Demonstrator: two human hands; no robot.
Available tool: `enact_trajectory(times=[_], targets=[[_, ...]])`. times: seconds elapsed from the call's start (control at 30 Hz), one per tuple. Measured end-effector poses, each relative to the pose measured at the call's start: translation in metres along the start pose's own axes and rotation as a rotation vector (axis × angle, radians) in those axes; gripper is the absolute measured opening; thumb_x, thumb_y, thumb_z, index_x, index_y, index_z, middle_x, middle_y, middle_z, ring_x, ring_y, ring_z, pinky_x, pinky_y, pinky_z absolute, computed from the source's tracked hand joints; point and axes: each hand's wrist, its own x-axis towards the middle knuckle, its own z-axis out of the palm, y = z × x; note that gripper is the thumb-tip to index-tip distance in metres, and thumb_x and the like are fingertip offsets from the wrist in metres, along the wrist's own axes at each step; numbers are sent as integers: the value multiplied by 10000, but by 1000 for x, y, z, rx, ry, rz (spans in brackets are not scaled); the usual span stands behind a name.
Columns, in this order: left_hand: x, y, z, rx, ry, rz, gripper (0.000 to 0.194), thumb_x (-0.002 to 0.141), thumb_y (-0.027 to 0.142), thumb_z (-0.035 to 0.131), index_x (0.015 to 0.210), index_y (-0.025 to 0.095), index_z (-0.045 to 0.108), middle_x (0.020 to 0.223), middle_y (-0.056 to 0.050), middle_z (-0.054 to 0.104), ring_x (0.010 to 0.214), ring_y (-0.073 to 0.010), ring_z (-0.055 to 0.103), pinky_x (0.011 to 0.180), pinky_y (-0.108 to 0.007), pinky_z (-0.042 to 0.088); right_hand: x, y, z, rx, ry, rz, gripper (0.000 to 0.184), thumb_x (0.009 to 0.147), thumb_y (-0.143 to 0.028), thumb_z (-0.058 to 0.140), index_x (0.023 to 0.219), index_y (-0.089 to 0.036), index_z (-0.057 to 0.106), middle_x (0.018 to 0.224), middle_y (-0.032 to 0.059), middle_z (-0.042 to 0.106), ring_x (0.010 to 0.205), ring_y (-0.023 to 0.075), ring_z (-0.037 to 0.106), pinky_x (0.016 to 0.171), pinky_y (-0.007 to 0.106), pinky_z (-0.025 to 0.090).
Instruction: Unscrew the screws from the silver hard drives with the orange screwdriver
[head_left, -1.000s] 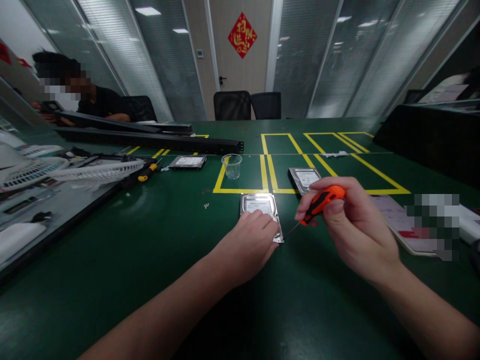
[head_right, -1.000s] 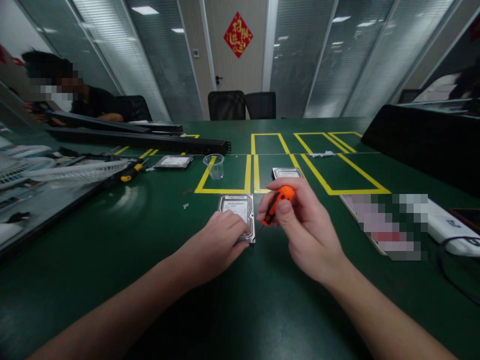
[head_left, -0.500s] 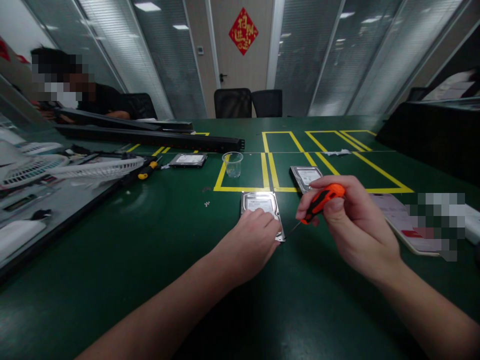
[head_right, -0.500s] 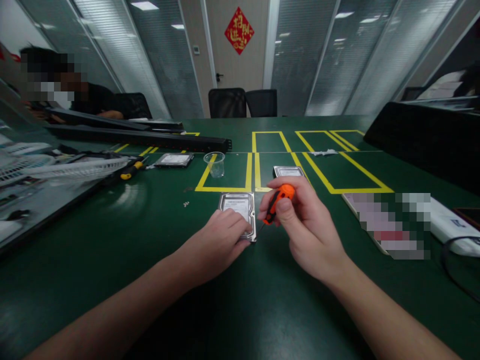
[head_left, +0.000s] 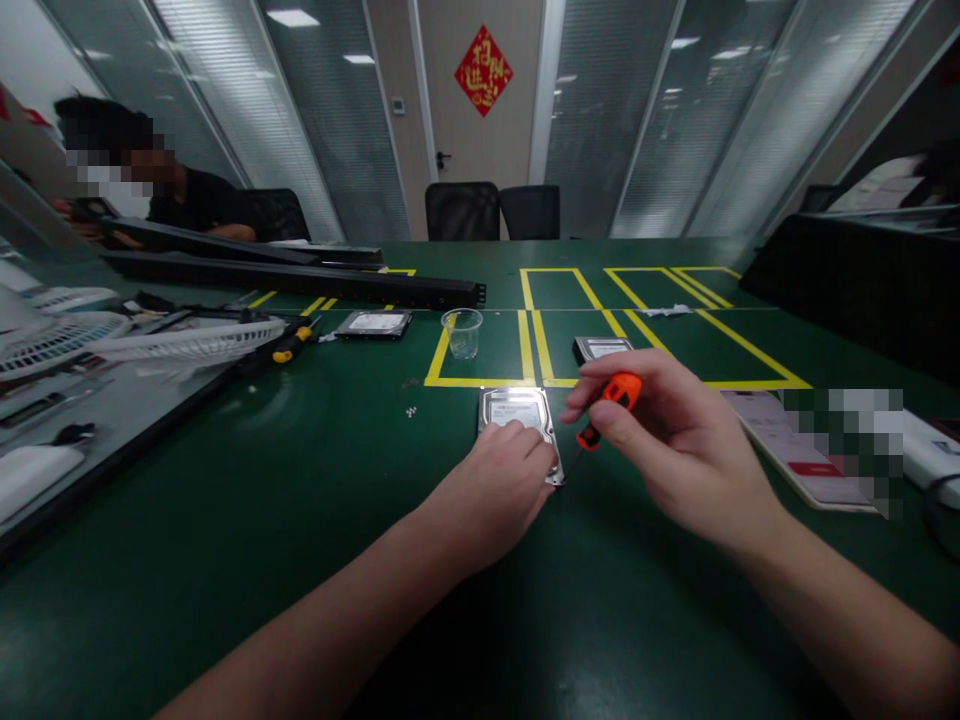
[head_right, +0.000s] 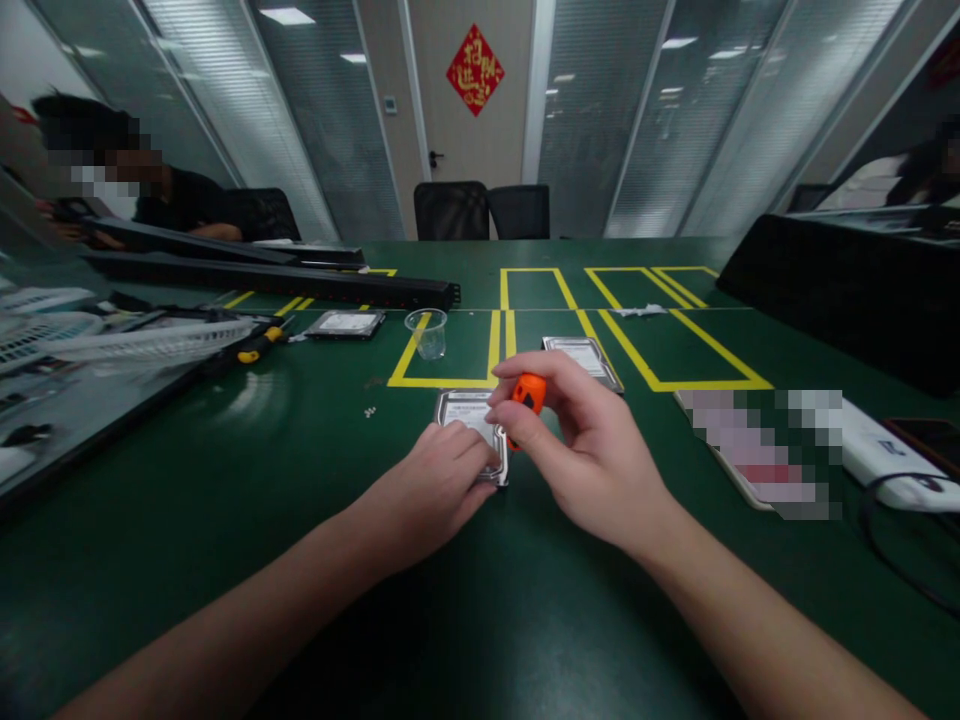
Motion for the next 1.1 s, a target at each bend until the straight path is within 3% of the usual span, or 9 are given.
enact_trajectory(times=[0.07,0.17,0.27,0.37,0.53,0.63,0.77,0.93,1.1], targets=[[0,0,0,7,2,0,156,1046,241,604,1165,142,627,1180,-106,680,1106,-288,596,987,-470,486,5,-1,3,90,-36,22,175,1009,-260,727,1183,-257,705,1100,44,713,1005,202,709,914,374,573],[1,1,-1,15,0,0,158,1052,248,595,1154,135,637,1162,-107,684,1091,-293,604,979,-477,490,11,1,11,242,-76,54,176,1017,-267,720,1193,-260,715,1036,21,692,890,157,671,810,314,554],[1,1,-1,12,3,1,144,1052,246,596,1141,142,643,1147,-95,687,1076,-287,609,966,-469,493,12,5,19,431,-75,87,244,1097,-376,570,1222,-241,731,964,30,662,805,148,600,722,296,511],[0,1,0,14,14,3,145,1052,246,600,1152,148,636,1168,-95,688,1096,-286,607,986,-468,487,9,5,24,563,-68,126,329,1132,-375,462,1223,-228,741,1002,54,673,838,159,597,751,303,524],[0,1,0,4,9,-8,124,1067,241,566,1133,153,624,1180,-105,691,1118,-285,605,1003,-464,477,3,5,22,524,-14,77,147,1087,-313,575,1144,-253,696,1114,55,706,960,182,668,882,345,569],[0,2,-1,5,4,-5,135,1062,241,575,1151,153,626,1185,-106,691,1096,-285,608,973,-462,479,1,7,21,502,-25,60,77,1065,-297,625,1139,-279,617,1137,42,722,889,173,668,827,355,564],[0,2,0,12,-6,-5,128,1053,244,595,1134,151,630,1140,-98,689,1072,-279,605,966,-455,477,1,7,22,465,17,67,198,1012,-317,712,1162,-304,583,1004,9,711,728,154,559,686,316,492],[0,1,1,15,-13,-7,132,1047,247,613,1138,152,626,1143,-92,683,1075,-274,599,964,-441,475,1,2,22,519,13,87,274,1112,-380,493,1194,-245,716,949,50,659,765,180,530,698,333,472],[0,0,2,22,-6,-1,138,1047,254,615,1145,157,621,1144,-86,681,1080,-275,595,965,-442,469,0,2,20,534,23,74,278,1115,-340,480,1151,-253,742,911,46,638,760,178,528,687,321,461]])
